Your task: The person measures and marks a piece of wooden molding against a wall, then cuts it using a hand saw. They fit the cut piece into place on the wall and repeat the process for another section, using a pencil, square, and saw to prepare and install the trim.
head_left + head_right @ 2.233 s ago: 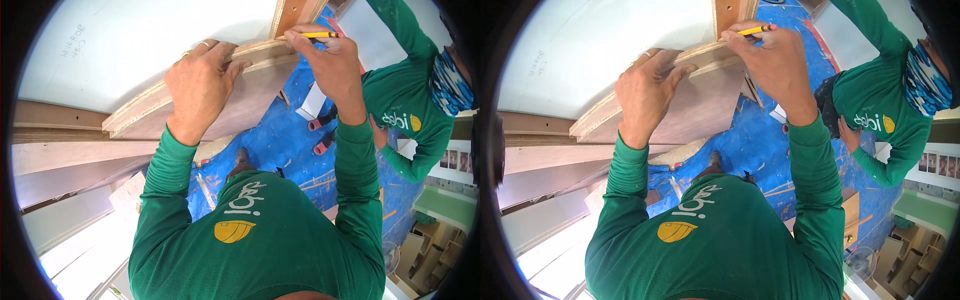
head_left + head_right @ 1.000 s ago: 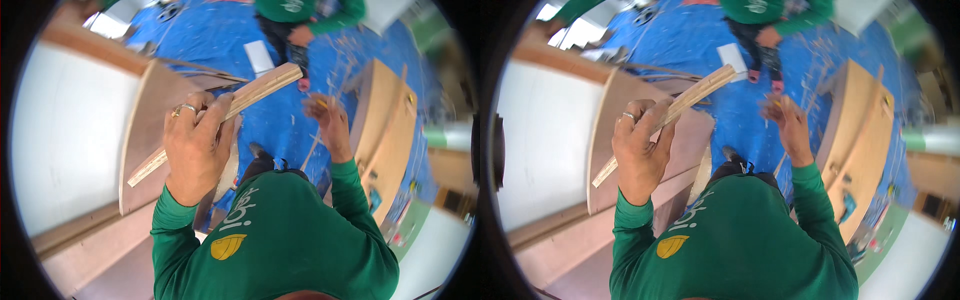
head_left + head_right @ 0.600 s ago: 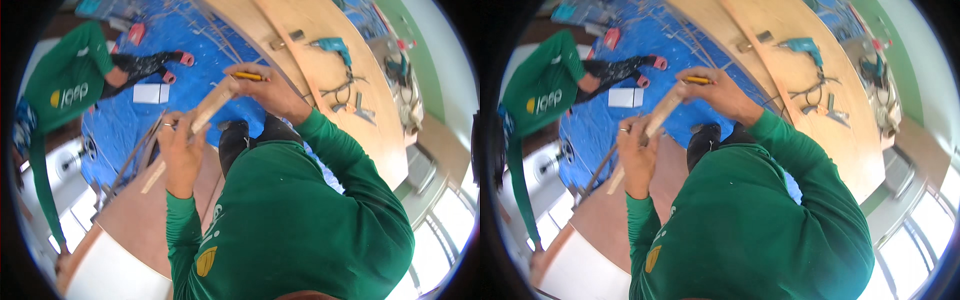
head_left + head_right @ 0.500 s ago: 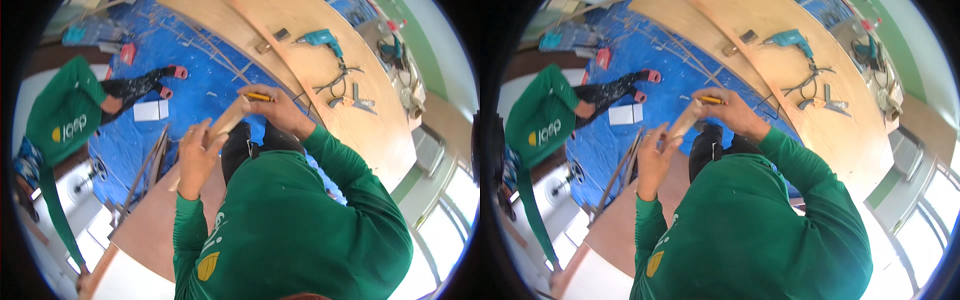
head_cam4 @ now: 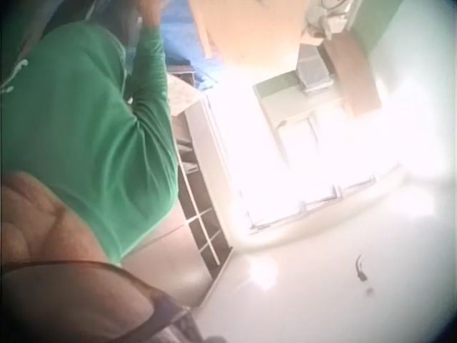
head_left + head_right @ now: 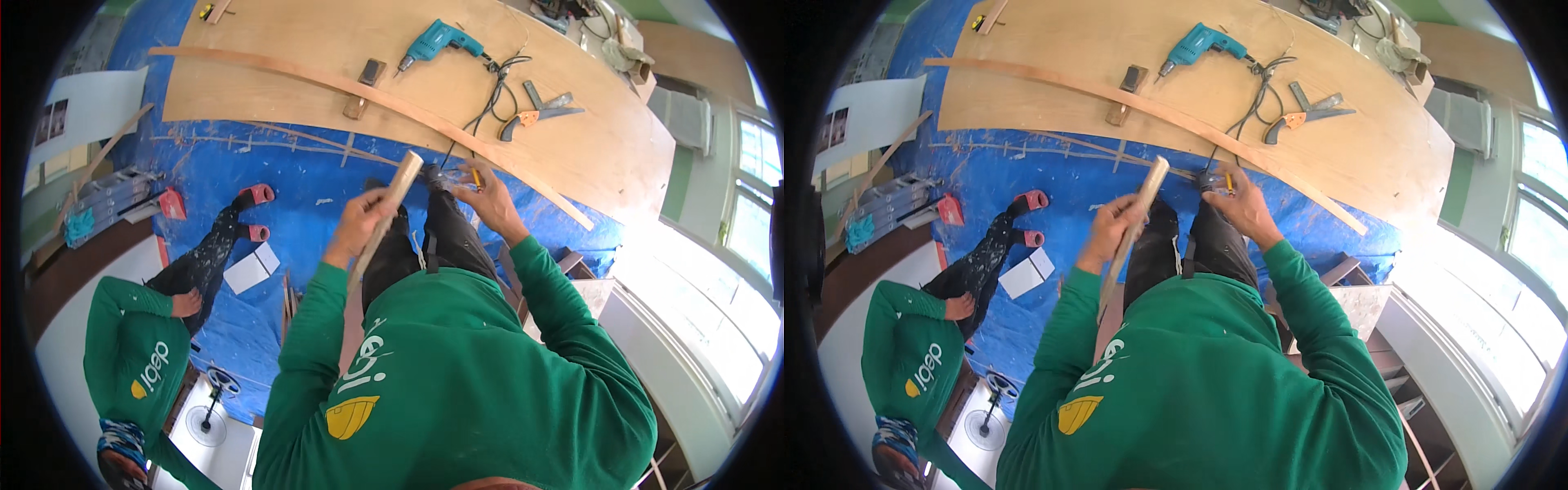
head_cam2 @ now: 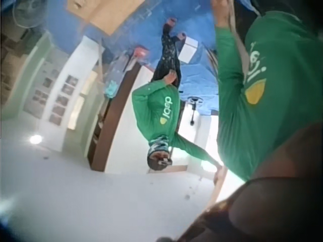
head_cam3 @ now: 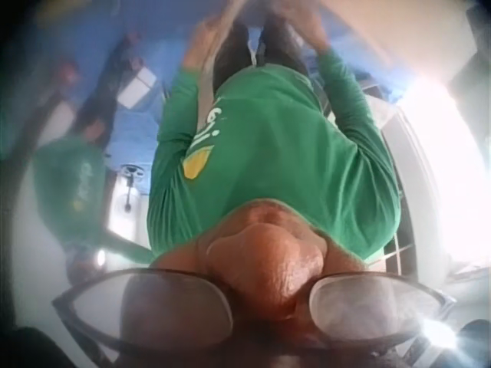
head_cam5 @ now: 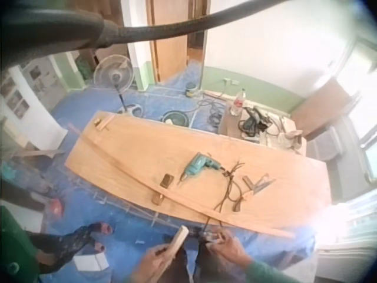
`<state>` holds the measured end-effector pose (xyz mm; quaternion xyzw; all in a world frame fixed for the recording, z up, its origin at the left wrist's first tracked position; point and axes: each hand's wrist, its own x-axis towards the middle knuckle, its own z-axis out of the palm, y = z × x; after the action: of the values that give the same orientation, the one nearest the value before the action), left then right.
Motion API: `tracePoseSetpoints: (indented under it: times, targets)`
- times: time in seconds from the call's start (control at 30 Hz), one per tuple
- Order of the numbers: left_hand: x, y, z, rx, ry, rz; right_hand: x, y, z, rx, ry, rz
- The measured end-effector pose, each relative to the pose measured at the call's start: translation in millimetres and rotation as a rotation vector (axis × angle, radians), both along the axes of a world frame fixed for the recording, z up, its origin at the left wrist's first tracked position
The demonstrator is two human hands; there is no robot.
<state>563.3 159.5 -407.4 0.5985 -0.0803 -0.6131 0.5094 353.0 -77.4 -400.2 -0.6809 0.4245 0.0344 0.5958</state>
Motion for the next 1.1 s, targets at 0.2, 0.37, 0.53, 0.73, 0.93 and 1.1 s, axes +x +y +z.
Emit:
tracePoseSetpoints:
  times: [0.2, 0.37, 0.53, 0.73, 0.93, 1.1]
  targets:
    - [63, -38, -24, 0.022, -0.117, 0.003, -50, -53, -63, -0.199, 0.342, -0.093]
    - [68, -52, -55, 0.101, -0.566, 0.046, -118, -122, -192, -0.642, 0.464, -0.220]
    - [74, -54, -78, 0.273, -0.694, 0.160, -142, -185, -260, -0.714, 0.651, -0.057]
    - [68, -70, -81, 0.421, -0.718, 0.279, -108, -198, -214, -0.884, 0.651, -0.011]
    - [88, -70, -109, 0.413, -0.684, 0.271, -58, -130, -213, -0.922, 0.106, 0.293]
    - [113, -77, -126, 0.379, -0.712, 0.162, 29, -95, -215, -0.781, 0.153, 0.472]
